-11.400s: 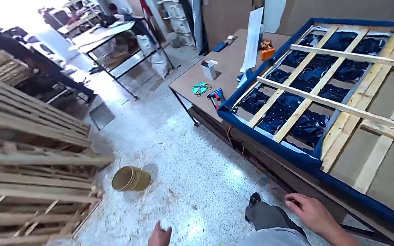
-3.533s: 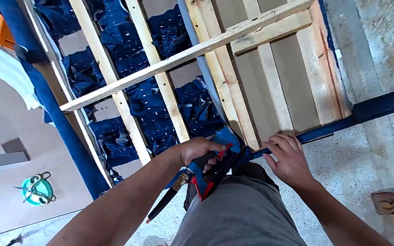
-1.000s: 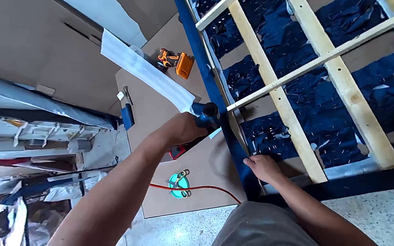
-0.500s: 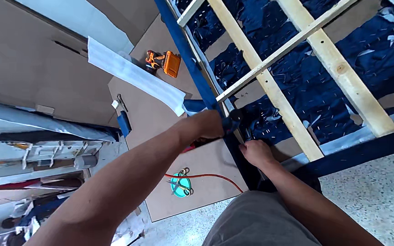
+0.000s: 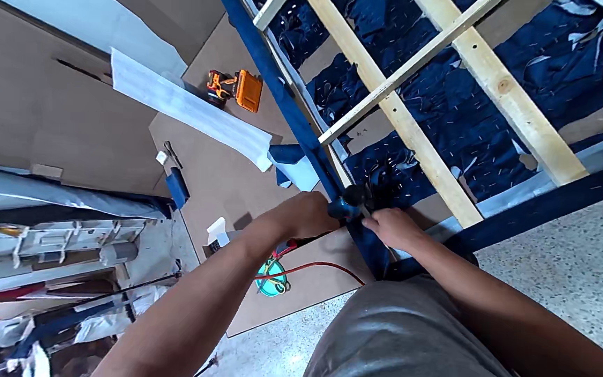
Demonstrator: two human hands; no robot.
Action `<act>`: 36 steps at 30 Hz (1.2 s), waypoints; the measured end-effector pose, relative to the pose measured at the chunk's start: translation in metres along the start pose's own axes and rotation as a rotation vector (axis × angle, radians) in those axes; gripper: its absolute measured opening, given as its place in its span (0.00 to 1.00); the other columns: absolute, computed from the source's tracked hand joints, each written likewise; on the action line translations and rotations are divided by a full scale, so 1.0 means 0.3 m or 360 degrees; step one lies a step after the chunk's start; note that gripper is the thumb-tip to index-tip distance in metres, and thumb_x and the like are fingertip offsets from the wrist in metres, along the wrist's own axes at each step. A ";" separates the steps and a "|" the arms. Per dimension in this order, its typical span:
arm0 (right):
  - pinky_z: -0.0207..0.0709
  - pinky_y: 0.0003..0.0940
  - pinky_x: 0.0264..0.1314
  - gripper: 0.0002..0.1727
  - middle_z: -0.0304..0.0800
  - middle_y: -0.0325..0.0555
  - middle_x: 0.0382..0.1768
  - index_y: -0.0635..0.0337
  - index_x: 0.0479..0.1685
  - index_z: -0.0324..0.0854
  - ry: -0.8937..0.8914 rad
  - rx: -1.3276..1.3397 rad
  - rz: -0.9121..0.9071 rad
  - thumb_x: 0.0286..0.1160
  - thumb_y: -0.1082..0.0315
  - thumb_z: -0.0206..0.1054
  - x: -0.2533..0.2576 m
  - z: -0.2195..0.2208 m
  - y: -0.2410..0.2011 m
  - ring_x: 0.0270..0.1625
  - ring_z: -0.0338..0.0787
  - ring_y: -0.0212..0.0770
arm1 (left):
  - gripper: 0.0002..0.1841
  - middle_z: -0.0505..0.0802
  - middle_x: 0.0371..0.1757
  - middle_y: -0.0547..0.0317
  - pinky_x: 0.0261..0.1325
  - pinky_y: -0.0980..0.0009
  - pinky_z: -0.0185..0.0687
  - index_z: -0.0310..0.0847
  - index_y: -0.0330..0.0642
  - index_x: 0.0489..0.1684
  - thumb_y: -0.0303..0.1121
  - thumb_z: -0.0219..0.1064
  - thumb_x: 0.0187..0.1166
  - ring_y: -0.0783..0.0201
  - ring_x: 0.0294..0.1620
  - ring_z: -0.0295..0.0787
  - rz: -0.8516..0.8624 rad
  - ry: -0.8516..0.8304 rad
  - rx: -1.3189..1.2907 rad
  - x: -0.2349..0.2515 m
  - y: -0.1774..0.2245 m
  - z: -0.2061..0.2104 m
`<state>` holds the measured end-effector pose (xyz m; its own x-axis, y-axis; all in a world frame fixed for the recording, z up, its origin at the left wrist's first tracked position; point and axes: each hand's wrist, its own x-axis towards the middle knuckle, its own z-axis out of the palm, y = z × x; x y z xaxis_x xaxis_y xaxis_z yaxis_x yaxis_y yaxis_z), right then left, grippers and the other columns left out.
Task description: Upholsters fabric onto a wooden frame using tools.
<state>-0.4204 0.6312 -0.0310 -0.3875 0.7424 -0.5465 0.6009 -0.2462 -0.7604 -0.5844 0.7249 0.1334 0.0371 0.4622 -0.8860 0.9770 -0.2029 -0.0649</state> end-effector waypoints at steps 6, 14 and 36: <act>0.80 0.61 0.54 0.23 0.91 0.48 0.36 0.54 0.36 0.88 -0.0276 -0.0391 -0.0126 0.85 0.44 0.61 -0.220 0.040 0.090 0.48 0.91 0.52 | 0.18 0.89 0.24 0.62 0.32 0.56 0.85 0.89 0.51 0.36 0.56 0.71 0.78 0.63 0.25 0.87 0.0081 0.0079 -0.0217 -0.142 -0.053 0.067; 0.68 0.60 0.72 0.24 0.94 0.44 0.40 0.50 0.41 0.90 -0.0239 -0.0774 -0.0146 0.89 0.44 0.55 -0.208 0.078 0.081 0.55 0.90 0.49 | 0.20 0.87 0.27 0.56 0.34 0.49 0.81 0.84 0.48 0.29 0.55 0.68 0.79 0.55 0.32 0.86 0.0001 -0.0049 0.0196 -0.061 0.121 0.153; 0.81 0.57 0.58 0.22 0.91 0.47 0.33 0.54 0.34 0.88 0.0144 -0.0432 -0.0146 0.87 0.50 0.57 -0.254 0.034 0.140 0.46 0.91 0.51 | 0.15 0.89 0.19 0.56 0.23 0.59 0.87 0.89 0.47 0.39 0.50 0.72 0.75 0.60 0.17 0.86 0.0012 0.0601 -0.1161 -0.315 -0.234 0.229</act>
<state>-0.3728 0.5578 -0.0247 -0.3922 0.8094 -0.4371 0.7359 -0.0090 -0.6770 -0.6709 0.6361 0.1902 -0.0147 0.7491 -0.6623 0.8622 0.3449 0.3710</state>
